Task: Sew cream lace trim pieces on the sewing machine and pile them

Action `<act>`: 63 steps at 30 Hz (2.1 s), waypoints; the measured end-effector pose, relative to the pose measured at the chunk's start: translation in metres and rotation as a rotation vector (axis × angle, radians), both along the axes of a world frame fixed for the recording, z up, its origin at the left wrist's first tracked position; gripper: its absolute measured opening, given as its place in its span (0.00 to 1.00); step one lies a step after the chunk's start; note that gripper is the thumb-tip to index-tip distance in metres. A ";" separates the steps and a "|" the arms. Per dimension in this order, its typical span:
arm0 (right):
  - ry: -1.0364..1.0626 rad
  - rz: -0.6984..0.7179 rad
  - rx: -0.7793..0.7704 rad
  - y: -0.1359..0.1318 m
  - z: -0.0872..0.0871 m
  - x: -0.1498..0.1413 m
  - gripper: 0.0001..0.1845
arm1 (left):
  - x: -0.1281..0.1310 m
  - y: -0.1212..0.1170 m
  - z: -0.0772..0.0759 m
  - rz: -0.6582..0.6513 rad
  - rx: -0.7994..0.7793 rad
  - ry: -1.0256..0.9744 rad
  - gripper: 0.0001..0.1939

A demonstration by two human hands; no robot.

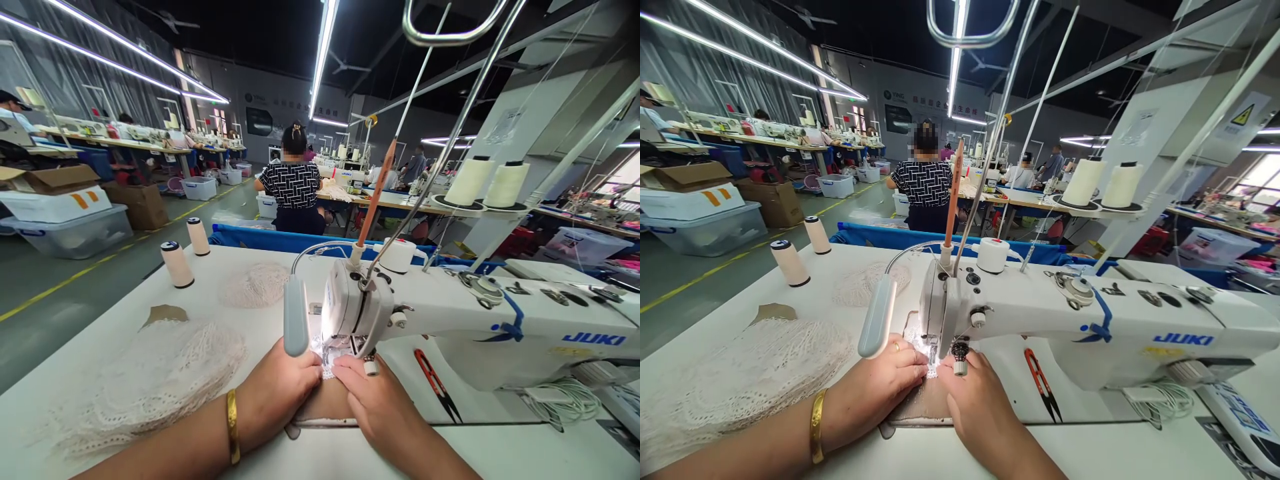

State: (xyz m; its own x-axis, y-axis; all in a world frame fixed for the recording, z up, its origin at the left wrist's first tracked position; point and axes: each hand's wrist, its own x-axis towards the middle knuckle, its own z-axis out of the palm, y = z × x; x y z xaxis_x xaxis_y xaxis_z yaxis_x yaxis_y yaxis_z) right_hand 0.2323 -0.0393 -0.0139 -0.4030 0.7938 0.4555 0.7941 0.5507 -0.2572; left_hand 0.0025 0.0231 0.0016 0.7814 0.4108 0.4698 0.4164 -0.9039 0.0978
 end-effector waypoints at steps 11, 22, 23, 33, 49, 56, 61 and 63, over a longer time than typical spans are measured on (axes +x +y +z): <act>-0.002 -0.013 0.059 0.001 0.010 -0.003 0.26 | -0.002 0.003 0.003 0.062 -0.145 -0.064 0.10; 0.034 0.194 -0.003 -0.003 0.005 -0.006 0.23 | -0.004 -0.011 0.025 0.013 -0.198 -0.084 0.15; 0.030 0.210 -0.019 -0.004 0.006 -0.006 0.22 | -0.005 -0.010 0.025 0.005 -0.194 -0.108 0.14; -0.031 0.078 -0.031 -0.005 0.008 0.003 0.16 | -0.004 -0.011 0.009 -0.007 -0.226 0.061 0.07; 0.057 -0.045 -0.066 0.001 0.015 -0.006 0.24 | -0.006 -0.011 0.013 0.033 -0.365 0.074 0.08; 0.119 -0.043 -0.069 0.004 0.014 -0.009 0.23 | -0.007 -0.012 0.017 0.044 -0.369 0.129 0.08; 0.111 -0.067 -0.105 0.005 0.013 -0.012 0.25 | -0.007 -0.011 0.012 0.014 -0.338 0.083 0.10; 0.102 -0.060 -0.096 0.005 0.013 -0.012 0.26 | -0.007 -0.009 0.009 0.006 -0.325 0.056 0.11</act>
State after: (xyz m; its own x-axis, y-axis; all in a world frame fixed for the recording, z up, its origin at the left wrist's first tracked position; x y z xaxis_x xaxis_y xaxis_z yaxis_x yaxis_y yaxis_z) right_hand 0.2204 -0.0347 -0.0004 -0.3088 0.8571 0.4122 0.7918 0.4718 -0.3879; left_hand -0.0048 0.0138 0.0106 0.7994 0.5366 0.2702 0.4342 -0.8268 0.3575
